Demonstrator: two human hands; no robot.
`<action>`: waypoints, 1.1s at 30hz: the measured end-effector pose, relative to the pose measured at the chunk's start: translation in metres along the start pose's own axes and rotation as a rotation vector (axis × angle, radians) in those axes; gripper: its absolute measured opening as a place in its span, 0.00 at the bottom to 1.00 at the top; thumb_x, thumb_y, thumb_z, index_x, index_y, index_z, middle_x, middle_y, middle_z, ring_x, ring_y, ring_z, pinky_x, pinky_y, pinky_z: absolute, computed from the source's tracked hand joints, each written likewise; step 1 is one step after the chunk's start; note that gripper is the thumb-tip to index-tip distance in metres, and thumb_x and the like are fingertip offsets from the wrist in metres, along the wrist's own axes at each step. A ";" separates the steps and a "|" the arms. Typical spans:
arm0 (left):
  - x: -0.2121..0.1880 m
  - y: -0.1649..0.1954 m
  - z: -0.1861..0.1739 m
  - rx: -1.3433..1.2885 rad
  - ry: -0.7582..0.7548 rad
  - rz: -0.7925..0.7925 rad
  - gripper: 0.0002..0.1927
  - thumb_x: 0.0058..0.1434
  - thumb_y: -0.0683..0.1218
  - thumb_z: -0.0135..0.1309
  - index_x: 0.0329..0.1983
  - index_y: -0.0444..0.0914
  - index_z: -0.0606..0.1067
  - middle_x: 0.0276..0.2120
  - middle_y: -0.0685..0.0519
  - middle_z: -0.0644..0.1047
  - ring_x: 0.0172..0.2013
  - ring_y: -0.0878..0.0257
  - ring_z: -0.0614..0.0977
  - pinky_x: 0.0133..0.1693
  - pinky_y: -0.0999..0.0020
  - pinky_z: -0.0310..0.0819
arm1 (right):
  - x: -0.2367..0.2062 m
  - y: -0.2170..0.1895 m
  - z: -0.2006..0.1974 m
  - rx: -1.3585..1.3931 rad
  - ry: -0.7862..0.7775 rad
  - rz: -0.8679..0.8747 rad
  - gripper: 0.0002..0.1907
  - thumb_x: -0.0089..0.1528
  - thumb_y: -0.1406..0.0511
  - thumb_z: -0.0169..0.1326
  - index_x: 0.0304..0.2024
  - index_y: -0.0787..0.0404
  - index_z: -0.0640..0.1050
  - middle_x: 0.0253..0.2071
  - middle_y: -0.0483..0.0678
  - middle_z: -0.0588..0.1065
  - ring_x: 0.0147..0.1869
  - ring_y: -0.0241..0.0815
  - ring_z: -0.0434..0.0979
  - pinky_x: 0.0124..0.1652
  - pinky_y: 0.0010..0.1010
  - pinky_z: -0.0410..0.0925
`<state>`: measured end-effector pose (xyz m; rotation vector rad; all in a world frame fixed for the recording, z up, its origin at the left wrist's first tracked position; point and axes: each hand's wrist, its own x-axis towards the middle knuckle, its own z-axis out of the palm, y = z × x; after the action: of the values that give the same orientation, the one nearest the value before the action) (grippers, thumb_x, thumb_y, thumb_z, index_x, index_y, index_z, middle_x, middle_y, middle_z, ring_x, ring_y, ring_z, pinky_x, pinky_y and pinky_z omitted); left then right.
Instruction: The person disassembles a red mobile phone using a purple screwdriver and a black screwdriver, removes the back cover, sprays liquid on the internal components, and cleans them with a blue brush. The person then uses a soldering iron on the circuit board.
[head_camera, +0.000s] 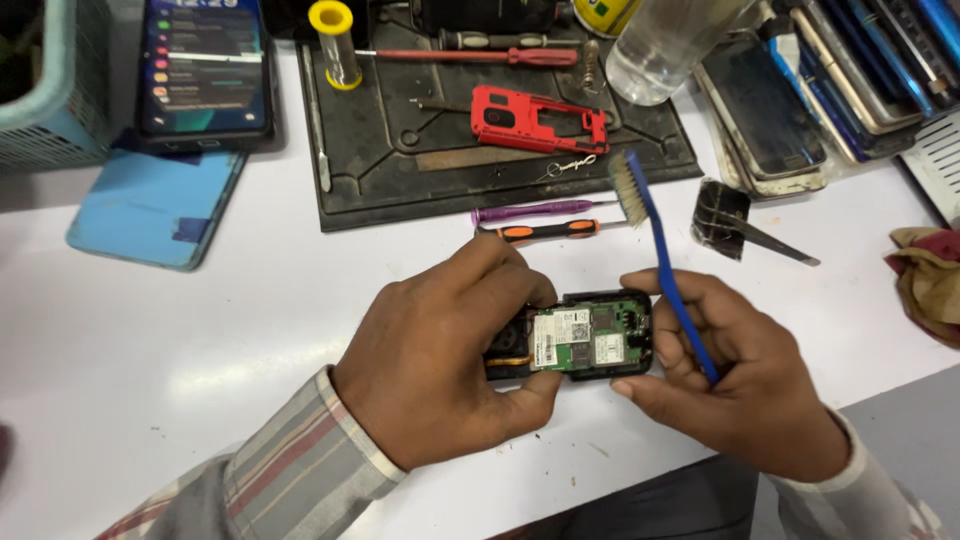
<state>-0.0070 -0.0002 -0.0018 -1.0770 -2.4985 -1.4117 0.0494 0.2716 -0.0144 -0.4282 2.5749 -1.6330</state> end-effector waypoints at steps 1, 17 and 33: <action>0.000 0.003 -0.001 -0.013 -0.018 -0.023 0.21 0.46 0.49 0.66 0.43 0.39 0.77 0.39 0.51 0.75 0.33 0.57 0.83 0.34 0.65 0.79 | 0.000 -0.004 -0.001 0.001 0.030 0.063 0.42 0.50 0.76 0.70 0.66 0.65 0.71 0.33 0.36 0.64 0.28 0.22 0.57 0.28 0.13 0.57; 0.023 0.063 0.048 -1.658 0.591 -0.339 0.45 0.70 0.71 0.23 0.70 0.31 0.63 0.49 0.42 0.78 0.49 0.53 0.81 0.54 0.55 0.76 | -0.027 -0.005 0.059 0.340 0.320 0.097 0.34 0.54 0.73 0.71 0.61 0.72 0.71 0.31 0.42 0.69 0.31 0.25 0.66 0.31 0.17 0.64; 0.017 0.034 0.044 -1.941 0.632 -0.234 0.39 0.82 0.66 0.25 0.71 0.27 0.63 0.48 0.37 0.78 0.41 0.51 0.84 0.45 0.56 0.84 | -0.006 -0.024 -0.036 -0.119 0.378 0.070 0.17 0.74 0.60 0.46 0.50 0.71 0.67 0.47 0.60 0.78 0.39 0.48 0.75 0.41 0.36 0.71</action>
<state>0.0122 0.0538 0.0040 -0.0393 -0.2453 -3.3217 0.0530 0.2955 0.0223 -0.0321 2.9258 -1.6812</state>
